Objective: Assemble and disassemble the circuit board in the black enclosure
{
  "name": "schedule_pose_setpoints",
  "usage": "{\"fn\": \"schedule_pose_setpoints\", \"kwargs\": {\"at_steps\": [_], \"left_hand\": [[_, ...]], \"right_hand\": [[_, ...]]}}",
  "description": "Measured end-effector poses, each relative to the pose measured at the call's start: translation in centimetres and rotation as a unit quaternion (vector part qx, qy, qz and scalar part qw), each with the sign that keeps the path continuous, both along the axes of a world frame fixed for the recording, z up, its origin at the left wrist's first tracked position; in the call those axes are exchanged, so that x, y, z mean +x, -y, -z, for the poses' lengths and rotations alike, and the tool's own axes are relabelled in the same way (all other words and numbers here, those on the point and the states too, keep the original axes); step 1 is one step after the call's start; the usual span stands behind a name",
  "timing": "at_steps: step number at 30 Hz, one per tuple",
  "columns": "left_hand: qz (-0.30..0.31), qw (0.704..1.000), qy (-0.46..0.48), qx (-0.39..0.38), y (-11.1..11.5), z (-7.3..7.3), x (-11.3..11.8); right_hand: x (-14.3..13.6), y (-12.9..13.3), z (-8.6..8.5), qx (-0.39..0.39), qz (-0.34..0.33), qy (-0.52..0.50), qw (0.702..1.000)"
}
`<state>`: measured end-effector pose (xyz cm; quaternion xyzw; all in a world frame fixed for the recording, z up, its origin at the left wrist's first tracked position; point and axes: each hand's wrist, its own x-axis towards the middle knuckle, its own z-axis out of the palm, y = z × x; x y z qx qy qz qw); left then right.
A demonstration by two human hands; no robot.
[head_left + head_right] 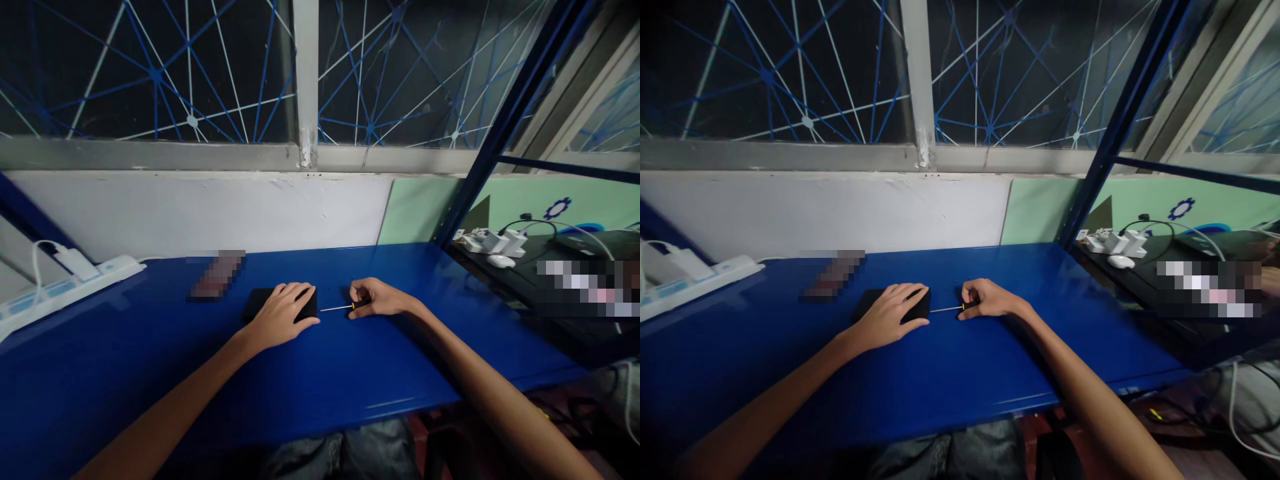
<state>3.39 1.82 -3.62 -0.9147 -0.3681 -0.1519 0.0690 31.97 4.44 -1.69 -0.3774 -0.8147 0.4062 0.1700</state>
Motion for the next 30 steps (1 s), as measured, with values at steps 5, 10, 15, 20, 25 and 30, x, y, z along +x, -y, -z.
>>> {"fn": "schedule_pose_setpoints", "kwargs": {"at_steps": [5, 10, 15, 20, 25, 30], "left_hand": [[-0.002, 1.000, 0.005, 0.006, -0.1, 0.0, 0.1], [-0.005, 1.000, 0.001, 0.003, -0.1, -0.1, 0.1], [-0.007, 1.000, 0.000, 0.002, 0.0, -0.1, 0.2], [-0.016, 1.000, -0.011, 0.002, 0.0, 0.0, 0.2], [-0.014, 1.000, -0.008, 0.006, -0.2, 0.3, 0.1], [-0.016, 1.000, -0.010, 0.007, -0.1, 0.2, 0.1]], "right_hand": [[0.1, 0.0, -0.3, 0.026, 0.005, -0.004, 1.000], [0.4, -0.1, -0.8, 0.022, -0.010, 0.023, 0.999], [0.3, 0.0, -0.9, 0.049, -0.001, 0.052, 0.997], [0.0, 0.2, -0.4, 0.022, 0.011, 0.056, 0.998], [-0.2, 0.4, -0.8, 0.071, 0.006, 0.053, 0.996], [0.0, 0.2, -0.8, 0.038, 0.001, 0.031, 0.999]]}}
